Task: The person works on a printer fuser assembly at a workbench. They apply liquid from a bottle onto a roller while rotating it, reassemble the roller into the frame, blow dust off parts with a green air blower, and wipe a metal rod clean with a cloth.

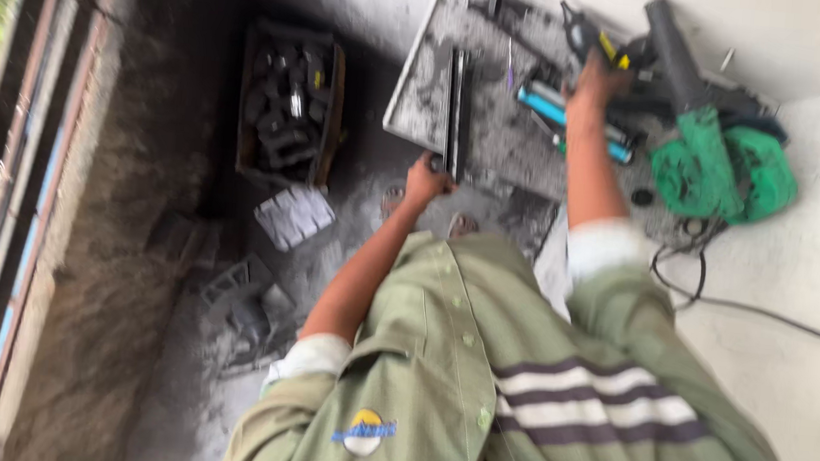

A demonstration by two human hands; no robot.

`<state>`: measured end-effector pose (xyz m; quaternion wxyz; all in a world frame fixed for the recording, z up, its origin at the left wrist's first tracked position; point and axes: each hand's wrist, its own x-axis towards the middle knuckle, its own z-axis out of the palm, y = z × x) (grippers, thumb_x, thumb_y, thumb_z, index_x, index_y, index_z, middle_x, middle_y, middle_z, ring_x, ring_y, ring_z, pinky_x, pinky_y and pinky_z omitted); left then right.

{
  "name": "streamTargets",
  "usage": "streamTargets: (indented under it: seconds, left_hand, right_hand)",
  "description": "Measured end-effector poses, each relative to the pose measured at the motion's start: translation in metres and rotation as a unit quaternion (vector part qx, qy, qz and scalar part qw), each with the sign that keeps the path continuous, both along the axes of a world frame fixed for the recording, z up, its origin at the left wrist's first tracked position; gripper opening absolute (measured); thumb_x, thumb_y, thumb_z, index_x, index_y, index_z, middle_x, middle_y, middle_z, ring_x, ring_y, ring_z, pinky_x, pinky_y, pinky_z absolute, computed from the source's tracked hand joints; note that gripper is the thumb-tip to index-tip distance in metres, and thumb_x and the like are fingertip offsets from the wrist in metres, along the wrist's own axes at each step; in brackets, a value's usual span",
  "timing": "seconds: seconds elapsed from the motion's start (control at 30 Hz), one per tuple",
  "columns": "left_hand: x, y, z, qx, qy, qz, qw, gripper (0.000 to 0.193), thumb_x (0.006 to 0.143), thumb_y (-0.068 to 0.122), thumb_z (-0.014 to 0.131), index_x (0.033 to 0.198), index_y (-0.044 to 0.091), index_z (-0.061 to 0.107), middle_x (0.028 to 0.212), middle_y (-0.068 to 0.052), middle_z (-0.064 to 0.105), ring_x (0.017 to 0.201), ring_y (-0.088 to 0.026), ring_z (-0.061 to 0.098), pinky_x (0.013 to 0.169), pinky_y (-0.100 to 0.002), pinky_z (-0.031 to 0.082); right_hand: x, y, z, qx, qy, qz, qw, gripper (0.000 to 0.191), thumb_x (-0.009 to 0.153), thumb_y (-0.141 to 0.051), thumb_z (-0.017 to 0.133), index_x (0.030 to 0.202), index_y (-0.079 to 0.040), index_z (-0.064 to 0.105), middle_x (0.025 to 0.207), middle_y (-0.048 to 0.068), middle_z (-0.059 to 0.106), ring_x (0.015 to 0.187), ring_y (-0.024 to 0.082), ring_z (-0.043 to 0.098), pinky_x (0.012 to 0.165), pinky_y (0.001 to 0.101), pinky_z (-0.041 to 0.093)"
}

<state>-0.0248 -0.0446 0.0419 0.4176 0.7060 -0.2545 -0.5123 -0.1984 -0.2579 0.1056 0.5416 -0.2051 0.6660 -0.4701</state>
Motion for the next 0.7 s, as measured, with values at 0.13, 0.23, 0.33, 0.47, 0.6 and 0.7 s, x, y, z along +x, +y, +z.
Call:
streamTargets:
  seconds: [0.13, 0.23, 0.33, 0.47, 0.6, 0.7]
  left_hand:
    - [-0.003, -0.006, 0.009, 0.03, -0.159, -0.091, 0.983, 0.063, 0.066, 0.018, 0.082, 0.124, 0.005, 0.063, 0.072, -0.012, 0.074, 0.063, -0.024, 0.076, 0.066, -0.039, 0.061]
    - [-0.016, -0.007, 0.009, 0.057, -0.151, -0.129, 0.978, 0.066, 0.068, 0.027, 0.08, 0.126, 0.003, 0.058, 0.072, -0.012, 0.075, 0.066, -0.026, 0.076, 0.067, -0.04, 0.061]
    - [-0.032, -0.022, 0.01, 0.059, -0.205, -0.146, 0.966, 0.071, 0.072, 0.034, 0.08, 0.129, 0.002, 0.053, 0.074, -0.015, 0.075, 0.071, -0.031, 0.073, 0.071, -0.045, 0.058]
    - [-0.037, -0.029, 0.014, 0.109, -0.166, -0.189, 0.962, 0.075, 0.075, 0.041, 0.079, 0.126, -0.005, 0.049, 0.077, -0.017, 0.076, 0.074, -0.033, 0.076, 0.077, -0.046, 0.059]
    - [-0.013, -0.03, 0.016, 0.113, -0.17, -0.255, 0.945, 0.067, 0.077, 0.041, 0.08, 0.122, -0.002, 0.055, 0.089, -0.02, 0.075, 0.086, -0.037, 0.074, 0.081, -0.048, 0.058]
    - [0.027, -0.049, 0.015, 0.052, -0.254, -0.25, 0.933, 0.06, 0.076, 0.038, 0.081, 0.119, 0.002, 0.06, 0.098, -0.022, 0.075, 0.095, -0.04, 0.072, 0.085, -0.049, 0.057]
  right_hand:
    - [-0.008, 0.073, -0.03, 0.07, 0.206, 0.314, 0.924, 0.109, 0.093, -0.048, 0.072, 0.171, -0.012, 0.006, 0.12, 0.027, 0.067, 0.084, 0.025, 0.061, 0.062, 0.035, 0.049]
    - [-0.018, 0.135, -0.059, -0.052, 0.211, 0.466, 0.858, 0.094, 0.078, -0.054, 0.084, 0.146, 0.001, 0.051, 0.119, 0.019, 0.072, 0.102, 0.029, 0.07, 0.081, 0.0352, 0.057]
    - [-0.013, 0.157, -0.077, -0.137, 0.18, 0.51, 0.83, 0.09, 0.078, -0.05, 0.09, 0.141, 0.003, 0.054, 0.127, 0.017, 0.069, 0.11, 0.027, 0.066, 0.093, 0.0391, 0.054]
    - [-0.002, 0.166, -0.088, -0.092, 0.166, 0.472, 0.861, 0.108, 0.064, -0.049, 0.089, 0.146, 0.0, 0.04, 0.113, 0.018, 0.073, 0.099, 0.025, 0.072, 0.087, 0.0404, 0.059]
    - [0.006, 0.176, -0.095, -0.137, 0.316, 0.409, 0.845, 0.111, 0.062, -0.049, 0.096, 0.142, 0.007, 0.042, 0.114, 0.023, 0.07, 0.101, 0.03, 0.071, 0.087, 0.0429, 0.058]
    - [0.011, 0.181, -0.097, -0.121, 0.317, 0.385, 0.858, 0.102, 0.069, -0.054, 0.095, 0.14, 0.004, 0.05, 0.115, 0.019, 0.074, 0.098, 0.03, 0.074, 0.088, 0.043, 0.059]
